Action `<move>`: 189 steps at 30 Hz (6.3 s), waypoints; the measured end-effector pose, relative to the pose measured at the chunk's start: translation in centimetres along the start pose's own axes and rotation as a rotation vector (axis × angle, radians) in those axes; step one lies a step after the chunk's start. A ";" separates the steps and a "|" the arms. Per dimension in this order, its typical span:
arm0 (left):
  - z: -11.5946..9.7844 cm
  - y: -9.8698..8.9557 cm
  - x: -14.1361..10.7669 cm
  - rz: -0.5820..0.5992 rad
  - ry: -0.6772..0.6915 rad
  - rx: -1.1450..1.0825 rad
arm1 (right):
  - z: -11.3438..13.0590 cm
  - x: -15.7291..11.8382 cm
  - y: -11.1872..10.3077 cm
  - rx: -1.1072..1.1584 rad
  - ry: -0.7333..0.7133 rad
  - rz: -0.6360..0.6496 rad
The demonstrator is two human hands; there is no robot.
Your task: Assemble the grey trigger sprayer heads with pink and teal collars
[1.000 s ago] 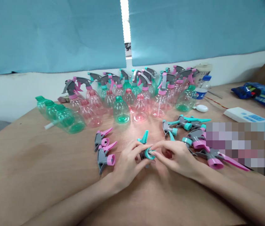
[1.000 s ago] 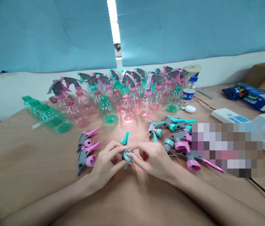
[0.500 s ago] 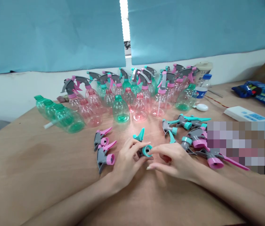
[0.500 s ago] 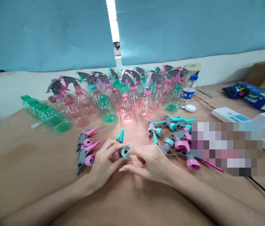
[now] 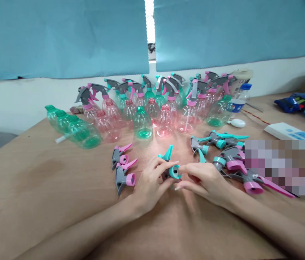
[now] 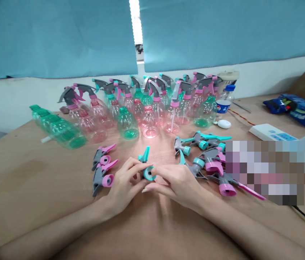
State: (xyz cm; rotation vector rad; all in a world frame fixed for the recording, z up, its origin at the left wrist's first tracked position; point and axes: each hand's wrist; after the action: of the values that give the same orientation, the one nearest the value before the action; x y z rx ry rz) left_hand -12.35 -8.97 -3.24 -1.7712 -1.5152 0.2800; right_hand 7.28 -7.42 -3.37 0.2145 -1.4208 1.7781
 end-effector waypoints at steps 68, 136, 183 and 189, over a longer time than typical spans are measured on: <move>-4.4 -8.9 -1.1 -0.060 0.158 0.386 | -4.0 -3.2 -6.0 -0.279 0.221 -0.042; -0.4 0.7 1.7 0.089 -0.035 0.138 | -2.0 0.1 -0.4 0.844 0.352 -0.134; 0.2 0.9 1.8 0.050 -0.037 -0.101 | -0.2 -1.0 0.7 0.144 0.230 -0.094; -0.2 0.7 2.0 0.087 -0.096 -0.146 | -0.3 -1.0 0.7 0.211 0.215 -0.083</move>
State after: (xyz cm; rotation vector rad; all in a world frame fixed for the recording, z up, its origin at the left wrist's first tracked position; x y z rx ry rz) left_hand -11.14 -7.26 -2.93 -1.9665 -1.5621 0.3081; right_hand 7.49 -7.68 -4.57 0.1831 -1.0594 1.8218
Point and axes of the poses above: each hand's wrist, its own x-axis towards the middle knuckle, its own y-axis out of the palm, z = x × y, and after that the axes turned 10 degrees about -y, right-handed
